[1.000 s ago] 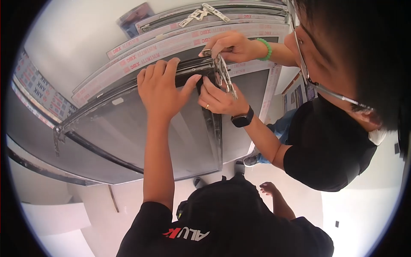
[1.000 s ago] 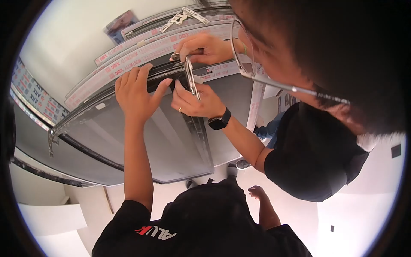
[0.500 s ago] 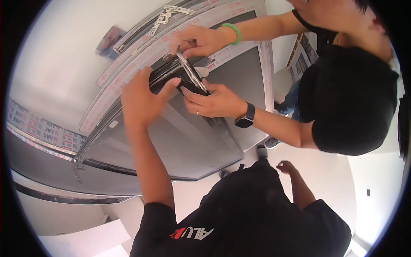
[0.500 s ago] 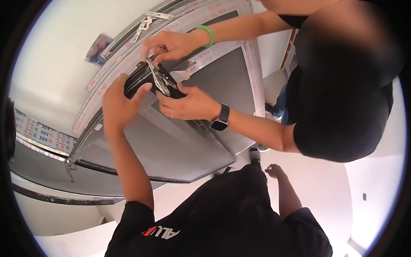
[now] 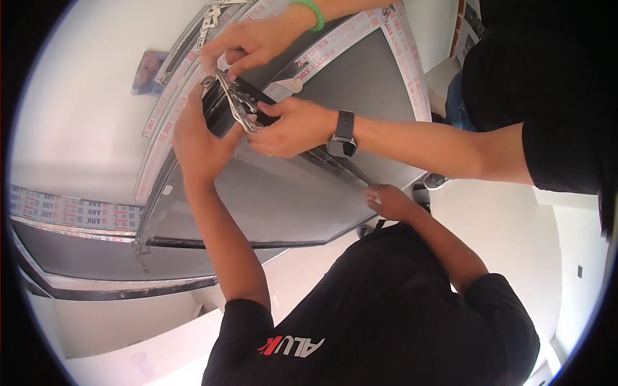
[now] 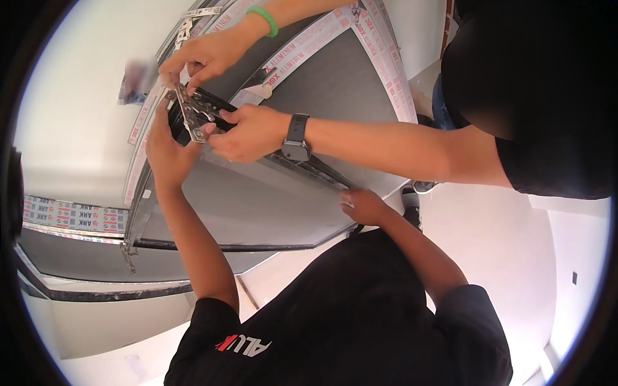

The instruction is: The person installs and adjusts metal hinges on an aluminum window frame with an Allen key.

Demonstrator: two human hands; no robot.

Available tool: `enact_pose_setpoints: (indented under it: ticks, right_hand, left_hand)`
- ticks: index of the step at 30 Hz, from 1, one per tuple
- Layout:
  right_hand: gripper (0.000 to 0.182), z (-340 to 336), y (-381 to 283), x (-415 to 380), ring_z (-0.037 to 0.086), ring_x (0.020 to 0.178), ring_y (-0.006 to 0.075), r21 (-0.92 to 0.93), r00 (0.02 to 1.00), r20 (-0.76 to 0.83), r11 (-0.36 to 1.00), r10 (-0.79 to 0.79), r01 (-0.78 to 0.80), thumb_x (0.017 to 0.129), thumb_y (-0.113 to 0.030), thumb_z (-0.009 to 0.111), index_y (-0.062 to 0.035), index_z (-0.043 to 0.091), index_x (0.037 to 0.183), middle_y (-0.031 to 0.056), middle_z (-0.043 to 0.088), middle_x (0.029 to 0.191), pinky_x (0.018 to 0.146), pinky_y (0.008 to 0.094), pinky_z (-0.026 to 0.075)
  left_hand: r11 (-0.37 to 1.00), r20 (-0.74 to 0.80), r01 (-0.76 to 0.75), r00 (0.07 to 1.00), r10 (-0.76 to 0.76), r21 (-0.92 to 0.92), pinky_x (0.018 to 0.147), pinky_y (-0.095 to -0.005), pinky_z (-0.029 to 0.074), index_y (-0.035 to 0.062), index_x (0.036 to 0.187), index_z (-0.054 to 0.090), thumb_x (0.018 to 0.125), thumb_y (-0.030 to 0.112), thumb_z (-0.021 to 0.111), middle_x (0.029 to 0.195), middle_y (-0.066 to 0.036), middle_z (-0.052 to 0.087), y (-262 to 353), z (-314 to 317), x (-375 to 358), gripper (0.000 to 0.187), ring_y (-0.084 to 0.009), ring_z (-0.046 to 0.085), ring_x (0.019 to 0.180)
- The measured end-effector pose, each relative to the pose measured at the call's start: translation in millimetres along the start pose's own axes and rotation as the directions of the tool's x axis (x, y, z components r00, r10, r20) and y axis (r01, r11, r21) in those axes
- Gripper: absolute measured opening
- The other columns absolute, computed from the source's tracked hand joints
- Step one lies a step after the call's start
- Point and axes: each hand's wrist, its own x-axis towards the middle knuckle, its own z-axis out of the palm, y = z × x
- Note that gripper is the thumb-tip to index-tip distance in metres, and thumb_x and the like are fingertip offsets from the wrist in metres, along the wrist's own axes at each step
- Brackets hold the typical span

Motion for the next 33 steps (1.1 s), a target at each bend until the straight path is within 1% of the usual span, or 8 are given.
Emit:
enact_pose_setpoints:
  ticks: [3, 12, 18, 26, 28, 29, 31, 33]
  right_hand:
    - [0.034, 0.9, -20.6, 12.8, 0.064, 0.114, 0.0364, 0.048, 0.963, -0.193, 0.979, -0.187, 0.2, 0.097, -0.027, 0.063, -0.0051, 0.066, 0.122, 0.0151, 0.069, 0.117, 0.098, 0.0458, 0.052]
    - [0.026, -39.8, -69.5, 37.4, 0.067, 0.102, 0.0341, 0.01, 0.868, -0.35, 0.925, -0.353, 0.38, 0.095, -0.022, 0.067, -0.0074, 0.068, 0.117, 0.0127, 0.069, 0.113, 0.091, 0.0463, 0.053]
    - [0.024, -38.5, -61.2, 37.4, 0.067, 0.103, 0.0346, 0.085, 0.9, -0.229, 0.914, -0.37, 0.397, 0.094, -0.016, 0.067, -0.0043, 0.069, 0.115, 0.0144, 0.069, 0.11, 0.09, 0.0443, 0.054]
    - [0.024, -55.0, -66.7, 53.7, 0.068, 0.107, 0.0302, 0.021, 0.905, -0.153, 0.914, -0.398, 0.406, 0.095, -0.015, 0.066, -0.0027, 0.067, 0.116, 0.0138, 0.071, 0.11, 0.092, 0.0414, 0.054]
    - [0.023, -90.7, -120.4, 92.4, 0.069, 0.102, 0.0269, -0.462, 0.669, -0.085, 0.624, -0.738, 0.63, 0.096, -0.012, 0.067, 0.0, 0.067, 0.115, 0.0131, 0.071, 0.107, 0.088, 0.0371, 0.055]
    - [0.022, -110.3, -148.1, 107.4, 0.07, 0.1, 0.0252, -0.798, 0.511, 0.046, 0.276, -0.858, 0.535, 0.096, -0.01, 0.067, 0.0013, 0.067, 0.114, 0.0127, 0.072, 0.106, 0.086, 0.035, 0.056]
    - [0.02, -140.5, -188.2, 125.5, 0.071, 0.095, 0.0219, -0.966, 0.342, 0.249, -0.259, -0.906, 0.016, 0.096, -0.007, 0.067, 0.004, 0.066, 0.113, 0.012, 0.072, 0.103, 0.082, 0.0306, 0.057]
    - [0.018, -155.8, -206.7, 134.0, 0.073, 0.091, 0.0185, -0.903, 0.313, 0.321, -0.388, -0.894, -0.186, 0.096, -0.004, 0.067, 0.0067, 0.066, 0.111, 0.0113, 0.073, 0.1, 0.078, 0.0263, 0.059]
  left_hand:
    - [0.998, -0.037, -0.024, 0.999, 0.026, 0.052, 0.084, -0.0465, 0.053, 0.0, 0.131, 0.058, 0.069, 0.045, 0.091, 0.106, -0.016, 0.071, -3.4, 5.7, -1.5, 0.083, -0.0375, 0.069, 0.099]
    - [0.948, -0.187, 0.02, 0.982, 0.042, 0.316, 0.075, -0.0476, 0.045, 0.002, 0.119, 0.062, 0.059, 0.07, 0.087, 0.096, -0.01, 0.063, 11.5, 24.6, -3.7, 0.094, -0.034, 0.063, 0.089]
    - [0.933, -0.183, 0.045, 0.983, 0.023, 0.358, 0.077, -0.0474, 0.043, 0.0008, 0.121, 0.061, 0.06, 0.074, 0.085, 0.097, -0.01, 0.062, 13.7, 22.6, -6.7, 0.098, -0.0341, 0.06, 0.089]
    - [0.902, -0.181, 0.086, 0.983, -0.008, 0.422, 0.079, -0.0472, 0.045, -0.0009, 0.115, 0.061, 0.065, 0.06, 0.089, 0.098, -0.012, 0.059, 18.9, 29.4, -3.5, 0.084, -0.0357, 0.059, 0.091]
    - [0.897, -0.164, 0.107, 0.986, -0.039, 0.429, 0.081, -0.0489, 0.044, -0.0004, 0.112, 0.062, 0.068, 0.056, 0.089, 0.098, -0.013, 0.058, 23.1, 33.1, -3.5, 0.077, -0.0361, 0.058, 0.094]
    - [0.887, -0.211, 0.082, 0.977, 0.018, 0.454, 0.083, -0.0498, 0.043, 0.0005, 0.109, 0.062, 0.07, 0.052, 0.089, 0.099, -0.013, 0.057, 24.2, 35.9, -3.6, 0.07, -0.0364, 0.057, 0.096]
    - [0.869, -0.246, 0.055, 0.966, 0.078, 0.491, 0.085, -0.0507, 0.042, 0.0013, 0.105, 0.062, 0.072, 0.047, 0.089, 0.1, -0.013, 0.057, 23.4, 39.9, -3.8, 0.063, -0.0367, 0.057, 0.098]
    - [0.897, -0.23, 0.145, 0.972, -0.049, 0.418, 0.087, -0.0511, 0.041, 0.0024, 0.102, 0.062, 0.073, 0.04, 0.088, 0.102, -0.013, 0.056, 23.6, 43.6, -6.5, 0.054, -0.0369, 0.055, 0.1]
